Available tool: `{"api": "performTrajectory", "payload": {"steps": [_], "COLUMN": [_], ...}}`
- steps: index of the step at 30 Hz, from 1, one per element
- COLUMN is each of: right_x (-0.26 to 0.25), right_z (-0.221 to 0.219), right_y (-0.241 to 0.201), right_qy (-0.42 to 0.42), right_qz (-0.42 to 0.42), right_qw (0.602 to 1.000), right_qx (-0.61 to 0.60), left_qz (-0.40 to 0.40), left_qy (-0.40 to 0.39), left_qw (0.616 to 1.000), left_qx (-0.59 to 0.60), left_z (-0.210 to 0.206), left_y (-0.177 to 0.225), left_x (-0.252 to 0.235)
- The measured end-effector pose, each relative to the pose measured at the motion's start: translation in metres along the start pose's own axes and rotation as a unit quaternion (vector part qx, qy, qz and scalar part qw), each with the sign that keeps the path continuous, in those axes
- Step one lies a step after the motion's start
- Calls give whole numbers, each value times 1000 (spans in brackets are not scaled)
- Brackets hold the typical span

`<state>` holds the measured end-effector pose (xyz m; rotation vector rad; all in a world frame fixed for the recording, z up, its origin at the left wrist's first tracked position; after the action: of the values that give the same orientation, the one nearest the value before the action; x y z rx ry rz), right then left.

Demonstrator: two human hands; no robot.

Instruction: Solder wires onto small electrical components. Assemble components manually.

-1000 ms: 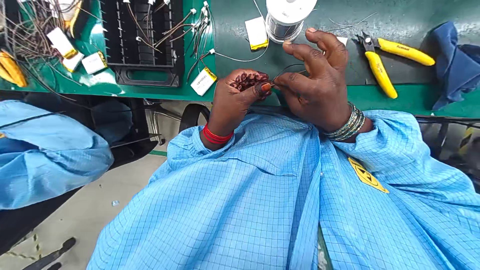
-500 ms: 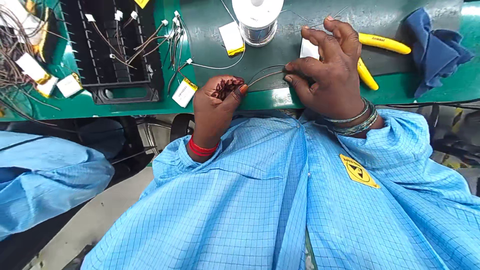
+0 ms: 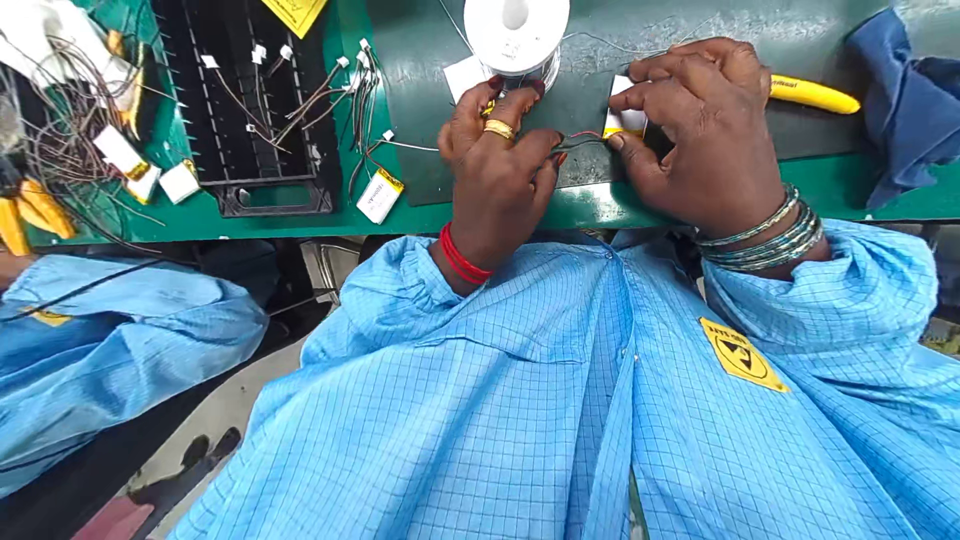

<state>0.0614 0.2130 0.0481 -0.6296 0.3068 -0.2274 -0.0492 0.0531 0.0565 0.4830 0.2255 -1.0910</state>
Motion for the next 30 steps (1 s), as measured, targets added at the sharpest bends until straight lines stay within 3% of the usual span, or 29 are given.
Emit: {"api": "performTrajectory", "payload": {"steps": [30], "right_x": [5], "right_z": [-2], "right_y": [3], "right_qy": [4], "right_qz": [28], "right_qw": [999], "right_qx": [-28], "left_qz": [16], "left_qy": [-24], "left_qw": [1000], "left_qx": [10], "left_z": [-13], "left_y": [2], "left_x": [-5]}}
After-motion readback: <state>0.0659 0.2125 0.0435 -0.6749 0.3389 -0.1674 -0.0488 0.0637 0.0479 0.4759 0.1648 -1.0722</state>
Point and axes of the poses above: each hand's wrist, its own x-axis away from the middle knuckle, its own z-axis out of the back of the hand, y = z × x, the point moved 4 cm from there along -x, towards the middle knuckle, and after that the axes turned 9 degrees about -x, right-handed, at the moved point
